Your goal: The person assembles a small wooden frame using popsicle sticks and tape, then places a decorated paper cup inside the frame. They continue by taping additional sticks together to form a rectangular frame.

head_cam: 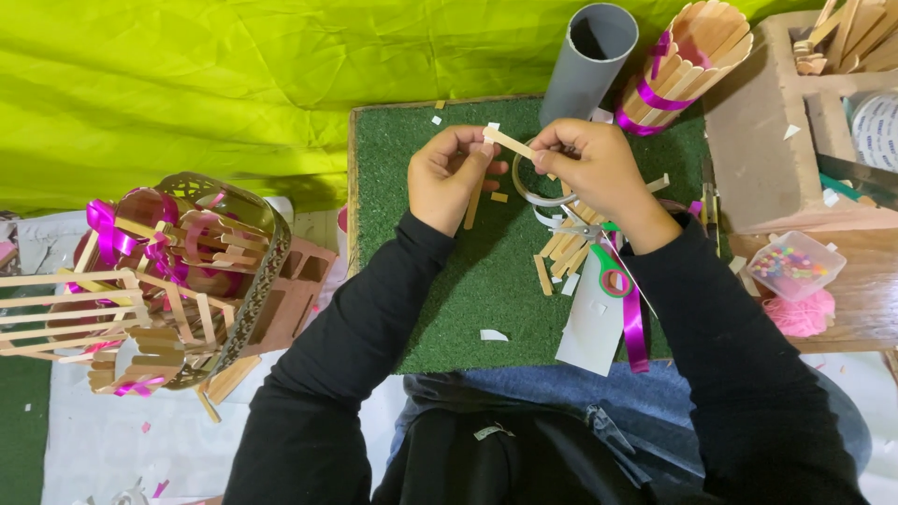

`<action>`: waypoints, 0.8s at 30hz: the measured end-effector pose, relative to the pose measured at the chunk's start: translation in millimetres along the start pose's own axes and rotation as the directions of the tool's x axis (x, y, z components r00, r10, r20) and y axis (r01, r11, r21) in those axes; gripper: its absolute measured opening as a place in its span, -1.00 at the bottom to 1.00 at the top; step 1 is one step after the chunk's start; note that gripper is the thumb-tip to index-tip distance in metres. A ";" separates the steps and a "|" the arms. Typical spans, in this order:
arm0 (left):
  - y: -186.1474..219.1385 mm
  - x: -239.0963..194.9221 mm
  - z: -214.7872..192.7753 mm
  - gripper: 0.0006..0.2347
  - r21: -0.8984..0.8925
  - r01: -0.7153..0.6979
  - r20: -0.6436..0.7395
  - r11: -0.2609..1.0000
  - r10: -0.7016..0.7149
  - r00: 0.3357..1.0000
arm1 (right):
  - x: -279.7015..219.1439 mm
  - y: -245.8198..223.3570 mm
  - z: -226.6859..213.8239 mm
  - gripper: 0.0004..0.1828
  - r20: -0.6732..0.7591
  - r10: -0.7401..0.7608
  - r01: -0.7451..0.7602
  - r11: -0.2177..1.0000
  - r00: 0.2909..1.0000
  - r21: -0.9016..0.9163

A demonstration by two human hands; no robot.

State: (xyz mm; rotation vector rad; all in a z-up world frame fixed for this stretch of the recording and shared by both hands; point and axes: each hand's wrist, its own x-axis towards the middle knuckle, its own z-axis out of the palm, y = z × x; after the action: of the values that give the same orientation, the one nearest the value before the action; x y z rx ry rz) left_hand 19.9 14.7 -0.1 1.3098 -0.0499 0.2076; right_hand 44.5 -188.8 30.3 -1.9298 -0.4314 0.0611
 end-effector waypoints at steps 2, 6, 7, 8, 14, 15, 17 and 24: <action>2.8 -0.6 0.0 -0.90 -0.004 0.008 0.004 1.000 -0.008 1.000 | 0.1 -0.4 0.0 -0.90 -0.003 0.003 -0.003 1.000 1.000 -0.013; 4.8 -0.8 0.0 -0.91 -0.012 0.016 -0.009 1.000 -0.016 1.000 | -0.1 -1.5 -0.4 -0.89 0.017 0.003 -0.003 1.000 1.000 -0.001; 5.2 -0.9 0.4 -0.92 -0.009 0.019 -0.021 1.000 -0.020 1.000 | -0.5 -1.4 -0.3 -0.88 0.023 0.002 -0.002 1.000 1.000 0.005; 0.7 0.4 0.7 -0.92 -0.008 0.020 -0.020 1.000 -0.020 1.000 | -1.6 -4.3 0.7 -0.88 0.023 0.002 -0.002 1.000 1.000 0.006; 4.9 1.9 5.5 -0.98 -0.002 -0.019 -0.154 1.000 0.019 0.988 | -4.7 -12.1 0.1 -0.85 0.097 0.013 -0.023 0.994 0.995 0.103; 4.0 3.0 5.7 -0.98 -0.015 -0.021 -0.159 1.000 0.019 0.987 | -4.0 -10.5 -0.4 -0.87 0.101 -0.037 0.028 0.995 0.994 0.092; 2.4 3.7 4.7 -0.98 -0.030 -0.021 -0.162 0.999 0.016 0.987 | -3.8 -6.4 -2.0 -0.89 0.106 -0.084 0.076 0.994 0.991 0.081; 2.7 4.9 3.5 -0.97 -0.031 0.024 -0.151 0.999 -0.029 0.988 | -4.7 -1.5 -2.5 -0.88 0.128 -0.117 0.100 0.986 0.985 0.135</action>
State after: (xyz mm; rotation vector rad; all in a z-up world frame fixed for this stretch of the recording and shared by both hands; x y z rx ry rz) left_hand 24.5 12.5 4.1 1.2612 0.0930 0.2818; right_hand 40.4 -192.0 31.9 -1.7783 -0.6087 0.1464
